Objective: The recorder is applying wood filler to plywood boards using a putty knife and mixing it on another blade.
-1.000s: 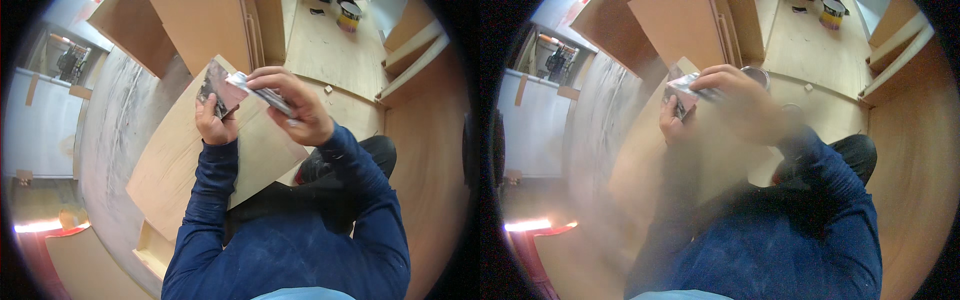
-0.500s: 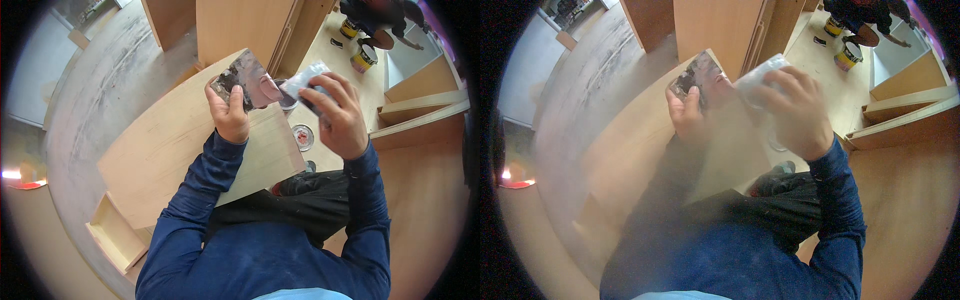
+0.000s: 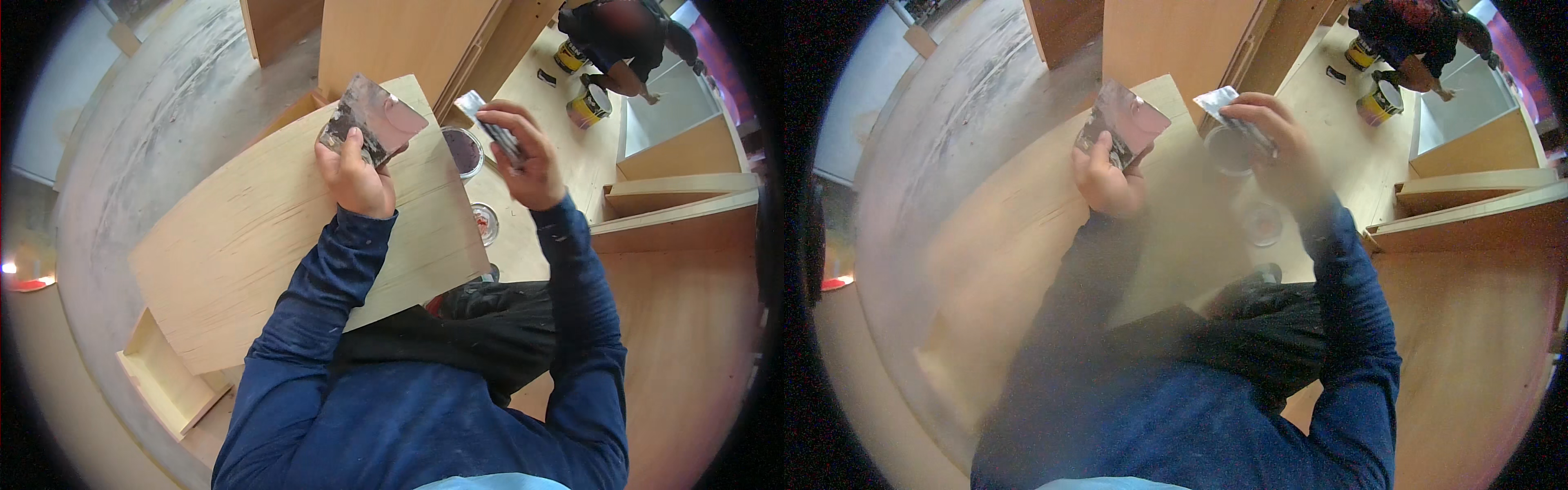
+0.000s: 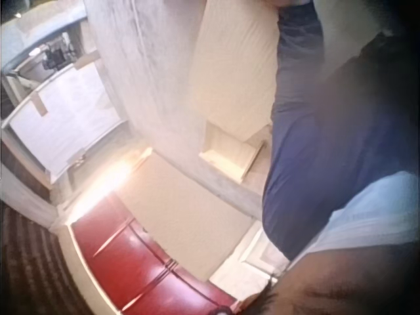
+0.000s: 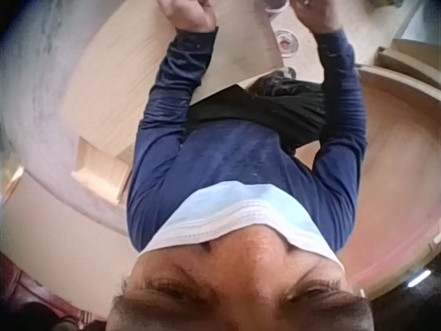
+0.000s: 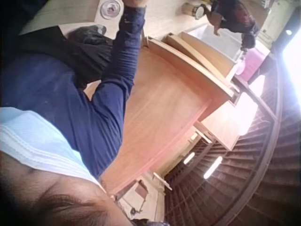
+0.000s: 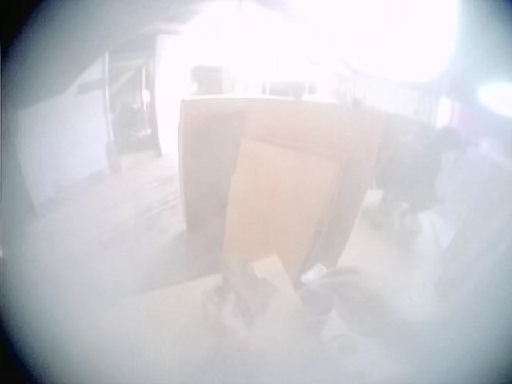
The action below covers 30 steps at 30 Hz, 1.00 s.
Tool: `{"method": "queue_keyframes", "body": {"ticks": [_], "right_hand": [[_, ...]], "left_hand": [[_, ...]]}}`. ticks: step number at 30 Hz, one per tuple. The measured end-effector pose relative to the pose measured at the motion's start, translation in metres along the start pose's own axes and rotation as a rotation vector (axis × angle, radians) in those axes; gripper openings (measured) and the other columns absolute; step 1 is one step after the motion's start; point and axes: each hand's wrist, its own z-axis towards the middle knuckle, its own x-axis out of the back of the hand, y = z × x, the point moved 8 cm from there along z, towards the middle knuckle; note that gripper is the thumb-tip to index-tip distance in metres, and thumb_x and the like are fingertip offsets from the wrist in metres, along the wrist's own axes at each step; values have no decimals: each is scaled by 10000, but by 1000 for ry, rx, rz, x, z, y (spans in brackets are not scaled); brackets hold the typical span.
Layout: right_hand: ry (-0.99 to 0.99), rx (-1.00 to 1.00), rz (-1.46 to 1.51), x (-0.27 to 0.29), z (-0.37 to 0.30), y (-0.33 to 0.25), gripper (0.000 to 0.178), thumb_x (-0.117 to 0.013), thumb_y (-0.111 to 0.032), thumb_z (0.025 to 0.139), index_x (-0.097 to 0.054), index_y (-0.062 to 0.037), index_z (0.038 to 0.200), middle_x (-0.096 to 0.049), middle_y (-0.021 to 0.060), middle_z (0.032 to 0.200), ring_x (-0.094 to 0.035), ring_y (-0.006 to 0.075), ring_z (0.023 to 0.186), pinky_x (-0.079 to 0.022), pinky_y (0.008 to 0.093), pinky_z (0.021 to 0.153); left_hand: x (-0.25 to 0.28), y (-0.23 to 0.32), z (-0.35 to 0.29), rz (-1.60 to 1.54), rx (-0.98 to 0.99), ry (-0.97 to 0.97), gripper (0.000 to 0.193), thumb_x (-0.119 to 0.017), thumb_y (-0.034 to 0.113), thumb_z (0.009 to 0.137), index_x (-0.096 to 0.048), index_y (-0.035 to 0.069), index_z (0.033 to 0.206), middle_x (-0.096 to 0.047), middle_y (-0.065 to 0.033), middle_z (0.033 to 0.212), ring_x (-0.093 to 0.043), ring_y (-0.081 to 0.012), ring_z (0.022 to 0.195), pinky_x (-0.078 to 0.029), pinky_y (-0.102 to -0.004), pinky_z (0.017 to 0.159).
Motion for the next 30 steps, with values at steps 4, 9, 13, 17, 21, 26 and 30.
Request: {"method": "queue_keyframes", "body": {"ticks": [4,9,13,17,21,26,30], "right_hand": [[44,41,0,-29,-1,18,537,-565,187,729,-629,-63,1200,-579,136,1251,-589,301,1154,-472,344,980],[27,96,-40,-43,11,23,578,-625,182,684,-638,-85,1196,-576,131,1256,-561,330,1176,-482,381,990],[-77,206,-142,-54,7,21,585,-686,149,656,-658,-96,1185,-574,121,1264,-534,335,1195,-463,410,1009],[-218,243,-370,-25,-21,6,604,-678,128,625,-668,-101,1183,-594,122,1239,-532,354,1187,-453,432,999],[-361,87,-385,-7,-12,-4,555,-610,123,662,-662,-89,1172,-615,107,1213,-539,345,1186,-436,433,995],[-262,104,-526,-24,34,-28,520,-590,114,697,-655,-94,1170,-628,73,1225,-549,297,1186,-417,419,978],[-244,196,-679,-33,44,-24,461,-640,58,727,-663,-114,1154,-637,36,1211,-552,248,1180,-409,394,898]], "left_hand": [[-1,1,1,-27,0,-20,414,-517,97,904,-461,15,1306,-574,-155,1223,-655,-301,1018,-633,-428,676],[-4,8,-5,-96,59,-18,345,-483,50,935,-433,56,1277,-588,-166,1189,-660,-301,992,-631,-432,645],[1,7,-2,-108,69,-7,343,-477,49,939,-431,50,1279,-592,-168,1188,-664,-308,985,-631,-433,630],[2,8,-3,-98,48,9,369,-484,86,936,-447,33,1299,-587,-162,1213,-659,-304,1005,-623,-419,648],[-5,9,-2,-2,32,-40,402,-492,130,933,-458,12,1316,-582,-157,1229,-650,-295,1037,-618,-404,670],[-3,7,-1,-42,39,-4,406,-501,132,923,-455,3,1305,-581,-161,1223,-651,-293,1031,-620,-408,670],[-7,5,-3,-50,71,-27,410,-510,137,915,-457,3,1299,-584,-160,1215,-656,-292,1018,-621,-409,666]]}}
